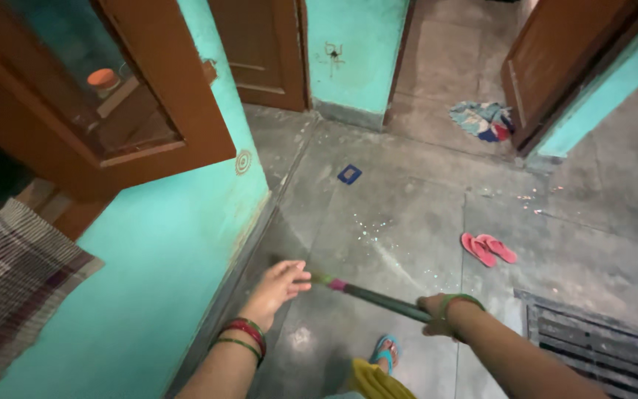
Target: The person sweeps a tiled floor with a long-handled broom, moving debris toward a drain grate. They briefly pick up a pair of pink flip-flops and place them on the grate before continuing to sweep.
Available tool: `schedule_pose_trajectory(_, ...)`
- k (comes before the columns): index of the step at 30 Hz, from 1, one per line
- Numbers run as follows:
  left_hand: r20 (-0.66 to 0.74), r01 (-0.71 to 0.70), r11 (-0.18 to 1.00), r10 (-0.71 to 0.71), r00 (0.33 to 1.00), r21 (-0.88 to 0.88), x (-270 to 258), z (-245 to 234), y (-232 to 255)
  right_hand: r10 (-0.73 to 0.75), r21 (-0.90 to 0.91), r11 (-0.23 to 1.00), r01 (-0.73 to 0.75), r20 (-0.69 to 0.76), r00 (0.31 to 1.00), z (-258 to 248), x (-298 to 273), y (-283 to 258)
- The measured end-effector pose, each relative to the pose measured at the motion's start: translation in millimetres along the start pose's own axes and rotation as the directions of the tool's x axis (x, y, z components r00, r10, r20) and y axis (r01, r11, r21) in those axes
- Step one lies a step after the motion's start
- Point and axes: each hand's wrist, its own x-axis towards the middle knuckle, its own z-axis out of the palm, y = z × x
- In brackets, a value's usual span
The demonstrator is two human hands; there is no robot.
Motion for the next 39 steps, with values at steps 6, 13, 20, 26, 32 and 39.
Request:
schedule_pose_trajectory(6, -0.076, 0.013, 1.000, -0.012, 0.997, 0.003, 24.3, 2.1, 35.6, -0.136, -0.092, 0.984, 0.155, 0.182, 0.974, -40.6, 15.7, -36.6)
schedule_pose_trajectory(13, -0.184, 0.062, 0.998, -0.058, 0.981, 0.015, 59.9, 19.6, 63.8, -0.024, -0.114, 0.993, 0.036, 0.103, 0.994, -95.1, 68.9, 39.7)
schedule_pose_trajectory(20, -0.173, 0.014, 1.000, -0.011, 0.985, 0.017, 115.0, 53.1, 77.3, -0.004, -0.153, 0.988, -0.002, -0.039, 0.999, -156.3, 111.5, 102.0)
schedule_pose_trajectory(26, -0.185, -0.032, 0.999, 0.026, 0.982, -0.031, 162.8, 74.9, 94.9, -0.236, -0.377, 0.900, 0.217, -0.004, 0.972, -190.0, 119.2, 79.0)
schedule_pose_trajectory(32, -0.206, -0.091, 0.993, 0.075, 0.976, -0.071, 162.6, 79.7, 119.1, -0.388, -0.530, 0.737, 0.419, 0.177, 0.905, -174.7, 123.6, -2.7)
schedule_pose_trajectory(39, -0.308, -0.070, 0.998, 0.066, 0.949, -0.001, 117.4, 42.1, 143.7, -0.393, -0.524, 0.702, 0.481, 0.279, 0.877, -151.4, 136.0, -60.6)
